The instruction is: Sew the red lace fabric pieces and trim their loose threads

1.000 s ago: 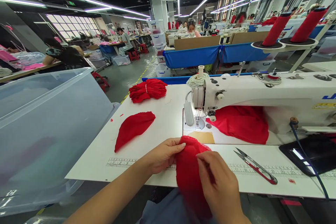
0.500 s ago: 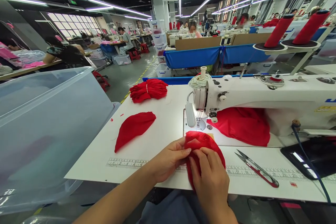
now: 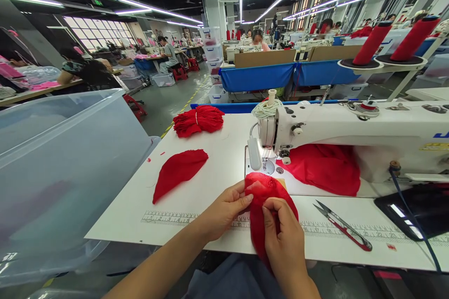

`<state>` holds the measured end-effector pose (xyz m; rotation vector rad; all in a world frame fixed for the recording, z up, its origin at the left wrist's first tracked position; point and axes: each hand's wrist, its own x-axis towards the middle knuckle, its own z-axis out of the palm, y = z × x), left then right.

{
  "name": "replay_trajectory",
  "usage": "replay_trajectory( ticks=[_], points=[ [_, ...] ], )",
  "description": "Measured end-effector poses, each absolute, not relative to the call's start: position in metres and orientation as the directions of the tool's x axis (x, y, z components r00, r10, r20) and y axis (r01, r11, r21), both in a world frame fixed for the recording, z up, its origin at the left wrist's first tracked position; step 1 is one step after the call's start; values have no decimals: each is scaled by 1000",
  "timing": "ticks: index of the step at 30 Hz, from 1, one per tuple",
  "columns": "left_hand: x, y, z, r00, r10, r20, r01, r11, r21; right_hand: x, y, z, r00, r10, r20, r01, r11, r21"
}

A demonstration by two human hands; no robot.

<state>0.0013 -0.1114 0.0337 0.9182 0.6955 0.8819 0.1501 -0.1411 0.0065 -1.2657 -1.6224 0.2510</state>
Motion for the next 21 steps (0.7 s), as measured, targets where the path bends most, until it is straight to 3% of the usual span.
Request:
replay_trajectory(
  ticks=[15, 21],
  points=[
    [-3, -111, 26, 427, 895, -132, -444, 334, 831, 156, -143, -7, -178, 684, 707, 598, 646, -475],
    [6, -107, 26, 336, 926, -175, -524, 338, 782, 157, -139, -13, -169, 695, 699, 659, 607, -445]
  ],
)
